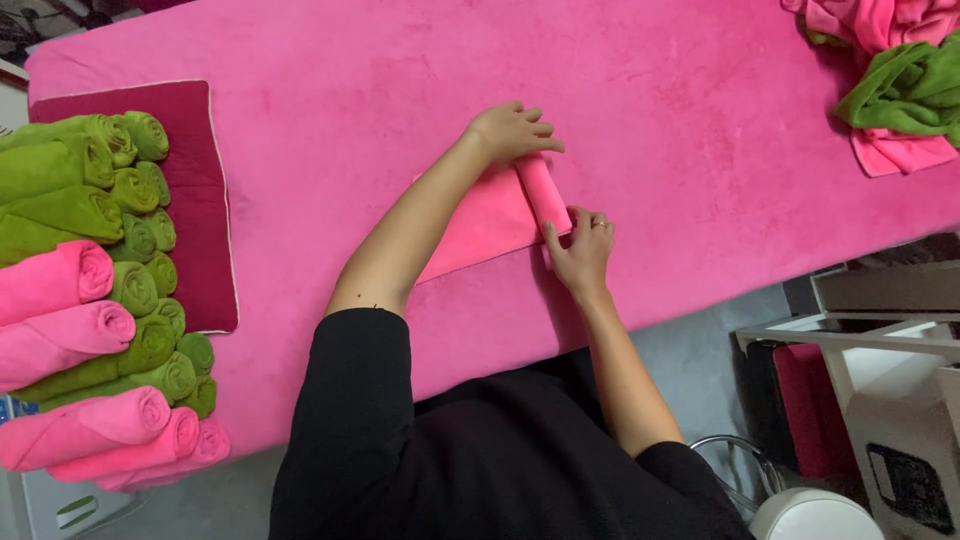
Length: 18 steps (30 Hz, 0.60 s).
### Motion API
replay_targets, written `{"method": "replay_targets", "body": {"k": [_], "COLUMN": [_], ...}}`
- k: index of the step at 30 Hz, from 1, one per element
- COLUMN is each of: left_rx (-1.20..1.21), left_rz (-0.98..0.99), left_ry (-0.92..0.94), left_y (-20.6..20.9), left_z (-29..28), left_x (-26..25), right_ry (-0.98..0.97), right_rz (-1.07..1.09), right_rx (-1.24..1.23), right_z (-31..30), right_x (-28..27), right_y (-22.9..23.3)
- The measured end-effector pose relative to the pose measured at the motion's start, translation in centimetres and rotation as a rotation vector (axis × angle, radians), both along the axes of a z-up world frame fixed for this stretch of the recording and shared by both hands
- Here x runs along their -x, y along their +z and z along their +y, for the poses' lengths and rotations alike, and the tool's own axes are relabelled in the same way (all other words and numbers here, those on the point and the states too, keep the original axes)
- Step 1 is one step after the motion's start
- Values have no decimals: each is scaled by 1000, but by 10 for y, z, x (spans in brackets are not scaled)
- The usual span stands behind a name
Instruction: Folding and rolling small towels into decorative rose shapes on a massage table.
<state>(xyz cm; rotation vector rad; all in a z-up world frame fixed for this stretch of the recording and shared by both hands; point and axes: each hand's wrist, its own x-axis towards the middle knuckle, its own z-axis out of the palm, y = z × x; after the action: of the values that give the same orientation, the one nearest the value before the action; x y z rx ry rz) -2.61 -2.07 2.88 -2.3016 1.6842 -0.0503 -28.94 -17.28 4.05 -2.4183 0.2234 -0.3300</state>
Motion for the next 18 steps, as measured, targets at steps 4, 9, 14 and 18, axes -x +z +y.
{"method": "replay_targets", "body": {"k": [4,9,14,18], "left_rx": [-28,4,135,96], "left_rz": [30,48,-33,-142], "left_ry": [0,-40,-96,-34], "left_y": [-11,-26,-17,-8], "left_z": [1,8,34,46], "left_x": [-2,-9,2,21], "right_ry": [-6,22,35,28], "right_rz": [-7,-32,-114,-140], "right_rx": [49,29,59,79], "right_z": [2,8,19,27], "right_x": [1,2,1,0], "right_y": [-7,-3,-4,1]}}
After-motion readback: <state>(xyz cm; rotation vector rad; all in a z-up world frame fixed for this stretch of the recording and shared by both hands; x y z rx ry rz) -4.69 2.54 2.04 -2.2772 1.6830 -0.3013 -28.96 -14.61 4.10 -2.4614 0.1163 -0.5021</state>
